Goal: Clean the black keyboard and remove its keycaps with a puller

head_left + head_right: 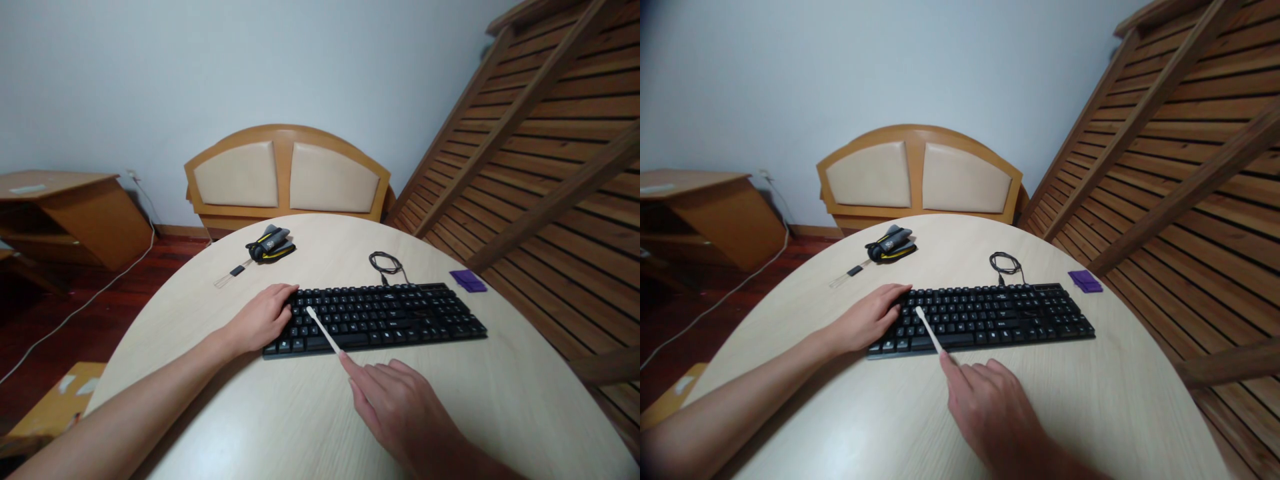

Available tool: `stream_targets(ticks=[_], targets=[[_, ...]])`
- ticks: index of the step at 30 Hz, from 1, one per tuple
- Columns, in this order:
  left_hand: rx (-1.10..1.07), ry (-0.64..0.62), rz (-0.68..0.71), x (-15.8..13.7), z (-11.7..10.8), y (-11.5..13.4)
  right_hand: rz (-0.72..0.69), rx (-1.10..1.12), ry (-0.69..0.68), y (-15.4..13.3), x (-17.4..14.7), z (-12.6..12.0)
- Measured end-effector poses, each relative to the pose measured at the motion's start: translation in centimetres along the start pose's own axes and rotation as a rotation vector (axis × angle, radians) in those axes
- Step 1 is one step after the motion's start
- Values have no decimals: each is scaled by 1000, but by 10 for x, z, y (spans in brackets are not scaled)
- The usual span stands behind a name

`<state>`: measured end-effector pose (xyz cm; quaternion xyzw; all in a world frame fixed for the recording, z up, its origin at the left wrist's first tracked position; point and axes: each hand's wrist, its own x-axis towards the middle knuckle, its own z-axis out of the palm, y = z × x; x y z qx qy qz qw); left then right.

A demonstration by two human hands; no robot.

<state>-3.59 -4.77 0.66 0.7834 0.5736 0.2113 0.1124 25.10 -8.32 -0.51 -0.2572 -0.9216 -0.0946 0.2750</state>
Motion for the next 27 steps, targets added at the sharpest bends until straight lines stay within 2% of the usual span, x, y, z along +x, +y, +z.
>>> stream_targets(ticks=[3, 8, 15, 20, 27], targets=[[-21, -19, 12, -1, 2, 2, -27, -49, -34, 6, 3, 8], [-45, -49, 32, -1, 2, 5, 23, -72, -88, 15, 12, 16], [6, -94, 18, -1, -10, 2, 40, -56, -76, 11, 13, 12], [26, -89, 20, 0, -12, 1, 50, -116, -118, 13, 18, 17], [76, -146, -23, -1, -29, -13, 78, -73, -113, 6, 19, 12]])
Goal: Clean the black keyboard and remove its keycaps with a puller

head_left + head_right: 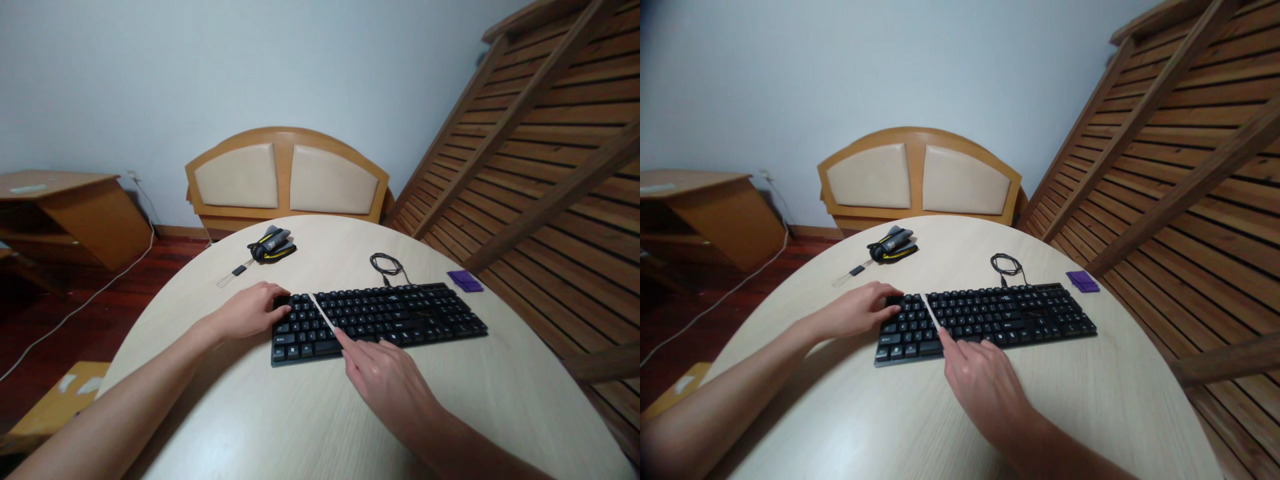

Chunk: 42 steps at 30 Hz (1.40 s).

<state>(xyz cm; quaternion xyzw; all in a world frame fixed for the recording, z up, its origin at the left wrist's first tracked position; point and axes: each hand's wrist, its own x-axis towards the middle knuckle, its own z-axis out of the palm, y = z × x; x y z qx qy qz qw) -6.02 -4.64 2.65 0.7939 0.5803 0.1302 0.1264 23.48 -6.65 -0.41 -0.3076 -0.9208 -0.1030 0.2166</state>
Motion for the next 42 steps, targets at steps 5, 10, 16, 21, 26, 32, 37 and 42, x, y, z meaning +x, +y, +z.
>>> stream_targets(ticks=[5, 10, 16, 21, 26, 32, 37, 42], targets=[[-15, -40, -7, -3, -8, -7, -7, 70, 10, 5, 2, 5], [-43, -32, 11, -3, -7, -7, 5, 126, -4, 12, 7, 13], [-29, -47, 12, -2, -7, -7, -47, 82, 3, 11, 7, 9], [-43, -19, 42, -3, -6, -9, -65, 58, 4, 10, 7, 6], [-34, -18, 45, -3, -5, -9, -74, 25, 16, 11, 5, 8], [-50, -31, 42, -2, -7, -9, -133, -90, -21, 7, 3, 6], [-52, -37, 44, -2, -7, -9, -154, -169, -62, -1, 11, -4], [-88, -45, 34, -1, -5, -13, -98, -205, -132, -12, 23, -9]])
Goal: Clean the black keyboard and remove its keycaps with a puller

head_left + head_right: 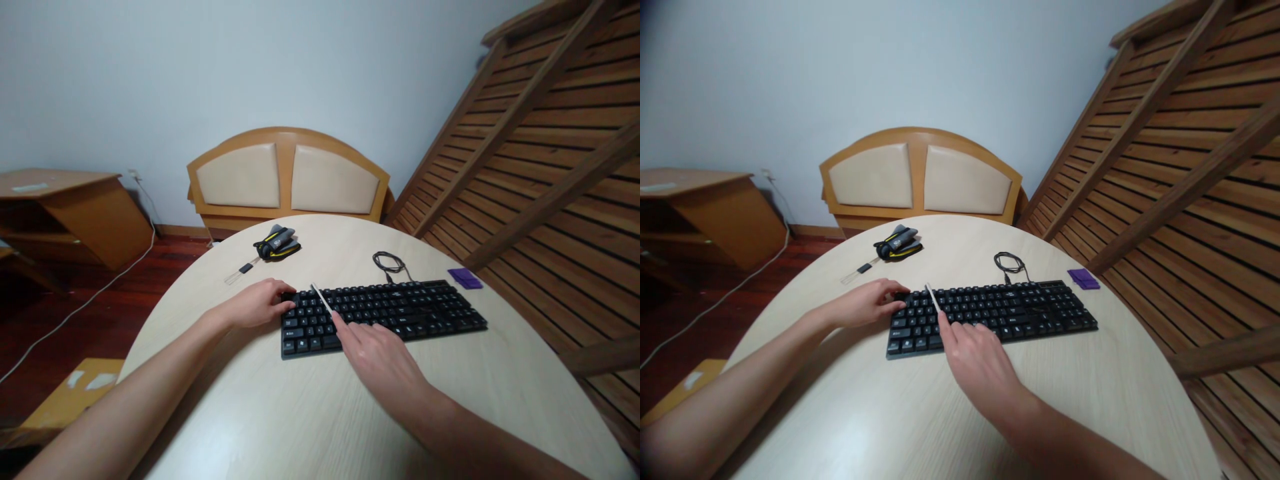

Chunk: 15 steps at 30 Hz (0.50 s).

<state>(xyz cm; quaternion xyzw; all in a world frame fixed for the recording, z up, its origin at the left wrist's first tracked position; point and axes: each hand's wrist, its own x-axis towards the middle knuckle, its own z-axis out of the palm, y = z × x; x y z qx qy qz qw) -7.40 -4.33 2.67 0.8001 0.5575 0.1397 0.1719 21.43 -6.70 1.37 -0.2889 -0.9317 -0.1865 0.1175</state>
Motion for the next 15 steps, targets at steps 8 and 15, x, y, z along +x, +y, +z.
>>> stream_targets(ticks=[8, 15], targets=[[-63, -50, -16, 2, -1, -1, 280, 433, 66, 2, 8, 4], [-81, -36, -8, 2, 0, -4, 227, 453, 178, 1, -1, -2]])
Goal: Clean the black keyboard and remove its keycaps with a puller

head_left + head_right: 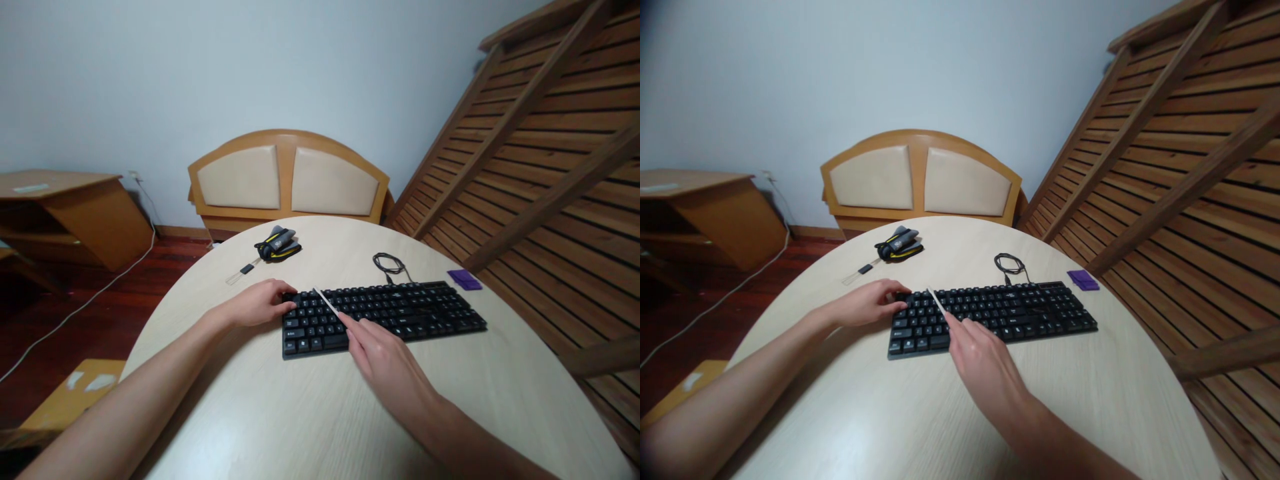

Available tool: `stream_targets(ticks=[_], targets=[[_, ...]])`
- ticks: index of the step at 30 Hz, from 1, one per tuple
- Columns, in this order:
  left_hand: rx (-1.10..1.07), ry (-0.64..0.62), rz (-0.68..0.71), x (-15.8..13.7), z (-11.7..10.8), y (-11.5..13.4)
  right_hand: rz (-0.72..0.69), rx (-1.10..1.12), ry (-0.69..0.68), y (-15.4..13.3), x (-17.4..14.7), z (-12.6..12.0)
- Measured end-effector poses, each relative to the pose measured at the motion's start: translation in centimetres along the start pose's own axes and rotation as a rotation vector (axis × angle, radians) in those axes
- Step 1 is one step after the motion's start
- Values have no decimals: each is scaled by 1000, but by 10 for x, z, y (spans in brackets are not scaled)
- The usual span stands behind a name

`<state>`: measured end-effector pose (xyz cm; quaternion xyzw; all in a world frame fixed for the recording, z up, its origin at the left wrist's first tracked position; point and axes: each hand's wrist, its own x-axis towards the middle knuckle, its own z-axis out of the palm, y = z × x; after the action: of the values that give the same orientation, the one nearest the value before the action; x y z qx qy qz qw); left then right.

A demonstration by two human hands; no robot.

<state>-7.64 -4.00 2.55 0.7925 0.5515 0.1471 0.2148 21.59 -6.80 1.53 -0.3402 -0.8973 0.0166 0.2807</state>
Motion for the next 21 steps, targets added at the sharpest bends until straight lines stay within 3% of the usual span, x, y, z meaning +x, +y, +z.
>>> stream_targets(ticks=[8, 21], targets=[[5, 11, 13, 0, 2, -3, -125, -143, 45, 0, -2, 14], [-29, -10, -6, 0, 0, 1, -121, -179, -5, -2, -6, 23]])
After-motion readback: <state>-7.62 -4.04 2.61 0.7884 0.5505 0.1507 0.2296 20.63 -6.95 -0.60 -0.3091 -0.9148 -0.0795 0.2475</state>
